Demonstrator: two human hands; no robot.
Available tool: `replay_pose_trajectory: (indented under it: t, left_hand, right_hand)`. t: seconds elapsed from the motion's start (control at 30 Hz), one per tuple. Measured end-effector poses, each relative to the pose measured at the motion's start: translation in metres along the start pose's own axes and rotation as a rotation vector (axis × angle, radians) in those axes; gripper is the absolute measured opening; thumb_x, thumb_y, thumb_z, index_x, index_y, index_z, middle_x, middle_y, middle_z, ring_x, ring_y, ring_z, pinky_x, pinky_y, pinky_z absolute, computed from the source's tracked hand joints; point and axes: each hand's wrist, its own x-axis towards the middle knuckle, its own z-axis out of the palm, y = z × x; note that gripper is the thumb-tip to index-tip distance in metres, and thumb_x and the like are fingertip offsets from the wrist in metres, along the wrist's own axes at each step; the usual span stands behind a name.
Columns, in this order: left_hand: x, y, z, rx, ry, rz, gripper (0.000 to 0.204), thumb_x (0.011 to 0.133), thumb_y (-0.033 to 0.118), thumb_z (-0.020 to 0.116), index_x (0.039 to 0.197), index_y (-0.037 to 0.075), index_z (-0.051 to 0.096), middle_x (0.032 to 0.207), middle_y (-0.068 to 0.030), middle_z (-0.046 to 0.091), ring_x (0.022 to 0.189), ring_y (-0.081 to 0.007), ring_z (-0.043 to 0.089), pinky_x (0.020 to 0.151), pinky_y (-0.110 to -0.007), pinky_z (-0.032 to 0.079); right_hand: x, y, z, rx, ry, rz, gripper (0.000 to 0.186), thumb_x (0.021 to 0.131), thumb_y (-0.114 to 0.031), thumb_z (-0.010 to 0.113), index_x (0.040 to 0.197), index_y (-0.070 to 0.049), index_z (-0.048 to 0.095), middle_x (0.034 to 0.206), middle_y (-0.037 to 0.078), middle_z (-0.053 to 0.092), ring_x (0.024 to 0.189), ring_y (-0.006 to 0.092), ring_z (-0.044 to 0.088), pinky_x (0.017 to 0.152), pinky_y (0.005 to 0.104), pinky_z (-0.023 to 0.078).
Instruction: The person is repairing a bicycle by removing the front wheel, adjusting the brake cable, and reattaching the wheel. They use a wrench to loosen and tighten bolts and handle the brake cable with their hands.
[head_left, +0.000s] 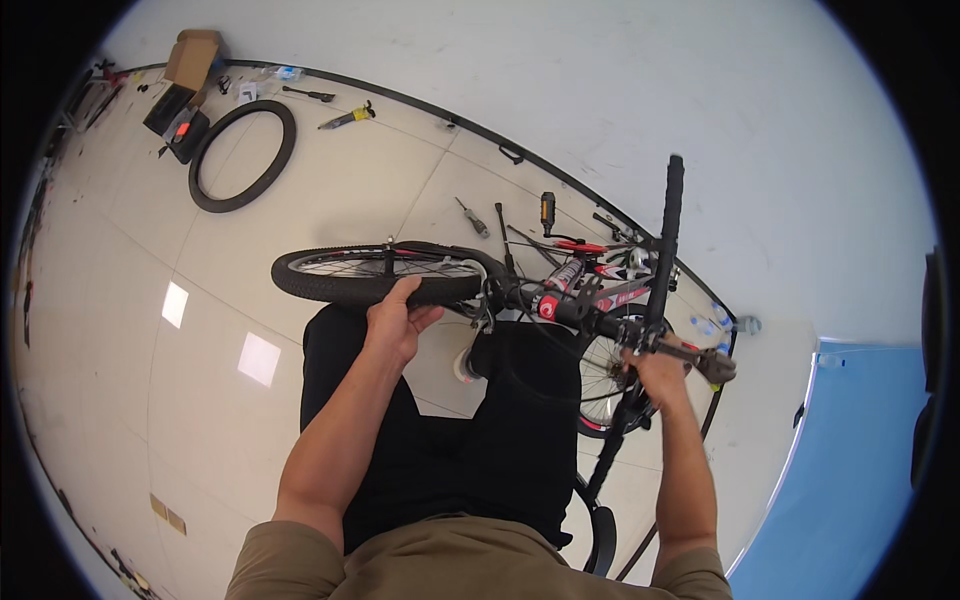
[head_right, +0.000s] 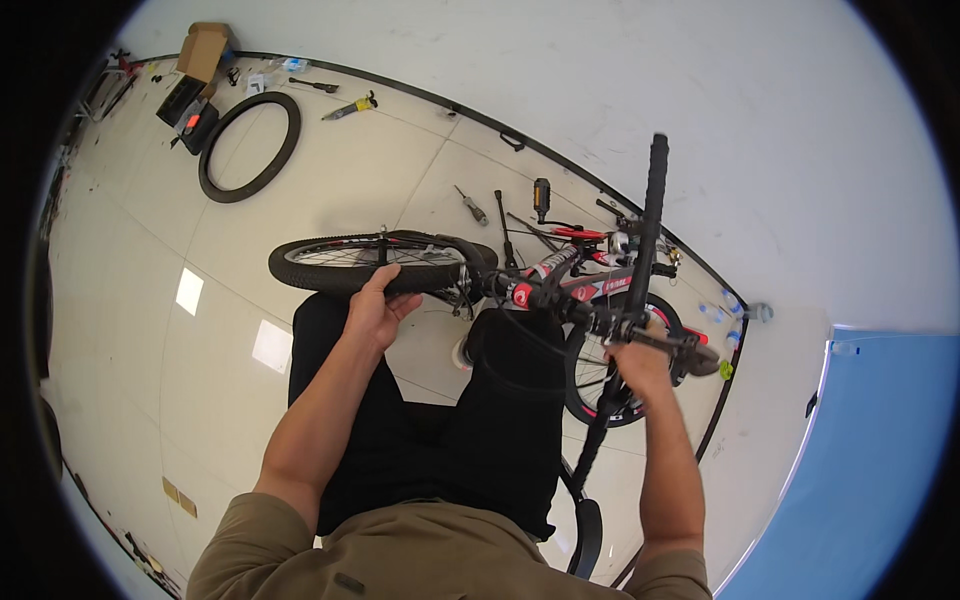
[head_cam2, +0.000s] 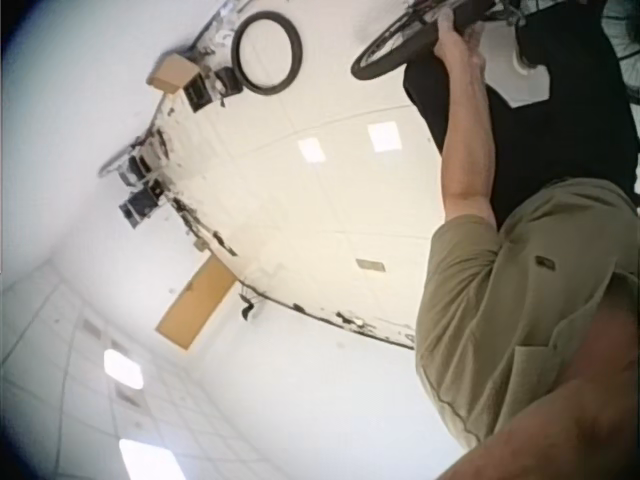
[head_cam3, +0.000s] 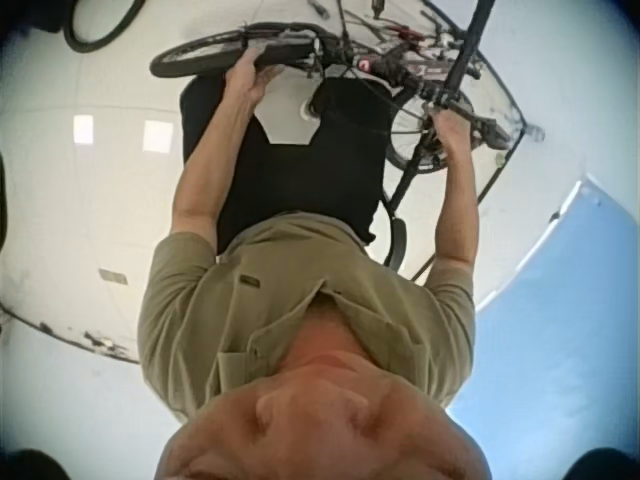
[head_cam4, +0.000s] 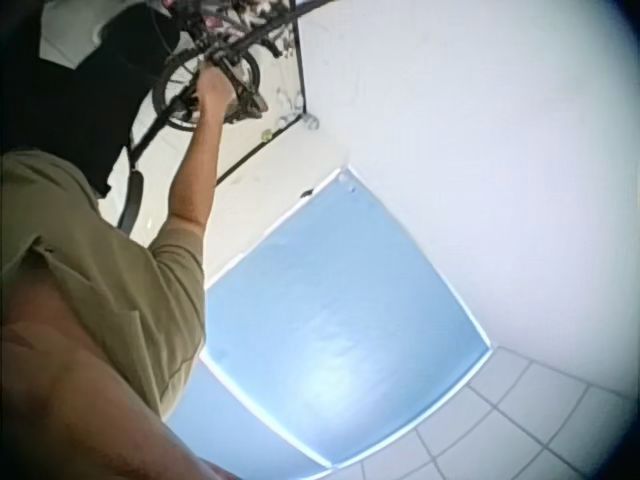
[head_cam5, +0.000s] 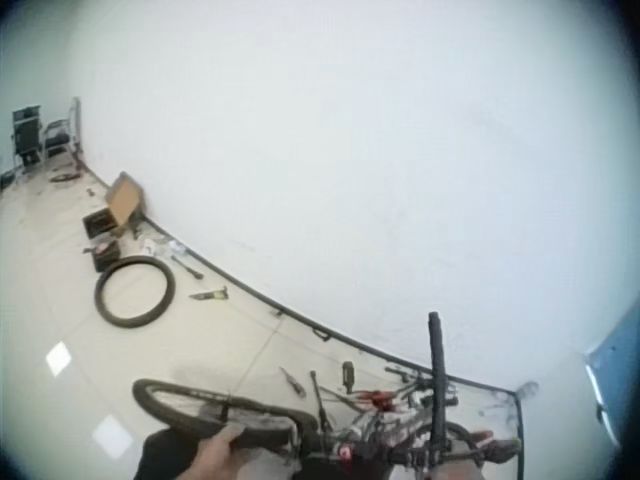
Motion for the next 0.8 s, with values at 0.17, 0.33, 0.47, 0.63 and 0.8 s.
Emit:
replay_pose_trajectory:
  t: [0.17,0.33,0.47,0.63,0.8]
  left_hand:
    - [0.007,0.017,0.015,0.018,-0.019,0.002,0.03,0.092,0.026,0.069,0.11,0.002,0.062,0.101,-0.0115,0.068,0.088,-0.0241,0.069,0.074,-0.037,0.06]
    - [0.023,0.035,0.023,0.003,-0.1,0.009,0.038,0.093,0.031,0.071,0.114,0.001,0.06,0.102,-0.0144,0.068,0.091,-0.0266,0.068,0.079,-0.039,0.06]
    - [0.025,0.05,0.026,-0.013,-0.153,-0.055,0.041,0.093,0.033,0.072,0.114,0.0,0.06,0.102,-0.015,0.068,0.091,-0.0265,0.068,0.079,-0.039,0.059]
    - [-0.008,0.076,0.041,0.828,-0.053,0.173,0.036,0.087,0.029,0.078,0.106,0.001,0.066,0.112,-0.0133,0.067,0.099,-0.0205,0.066,0.082,-0.037,0.056]
    - [0.025,0.1,0.038,1.757,0.214,1.649,0.042,0.086,0.042,0.073,0.12,0.018,0.067,0.112,-0.0071,0.067,0.103,-0.0259,0.061,0.097,-0.048,0.041]
  right_hand:
    - [0.055,-0.057,-0.037,0.049,-0.129,0.004,0.012,0.071,-0.005,0.07,0.077,0.002,0.062,0.068,0.006,0.062,0.061,0.0153,0.054,0.058,0.0318,0.045]
    - [0.089,-0.094,-0.051,0.093,-0.169,0.019,0.013,0.069,-0.008,0.067,0.067,0.004,0.063,0.06,0.008,0.06,0.053,0.0171,0.051,0.052,0.0348,0.043]
    - [0.125,-0.103,-0.054,0.054,-0.179,0.098,0.02,0.073,-0.016,0.064,0.066,0.003,0.062,0.061,0.007,0.058,0.052,0.0161,0.048,0.049,0.0349,0.039]
    - [0.136,-0.142,-0.066,0.15,-0.181,0.04,0.009,0.075,-0.004,0.067,0.071,0.002,0.061,0.064,0.005,0.059,0.054,0.0132,0.053,0.049,0.0311,0.042]
    - [0.168,-0.149,-0.066,0.21,-0.211,0.023,0.007,0.072,-0.002,0.066,0.07,0.003,0.061,0.062,0.005,0.057,0.053,0.0139,0.052,0.048,0.0319,0.039]
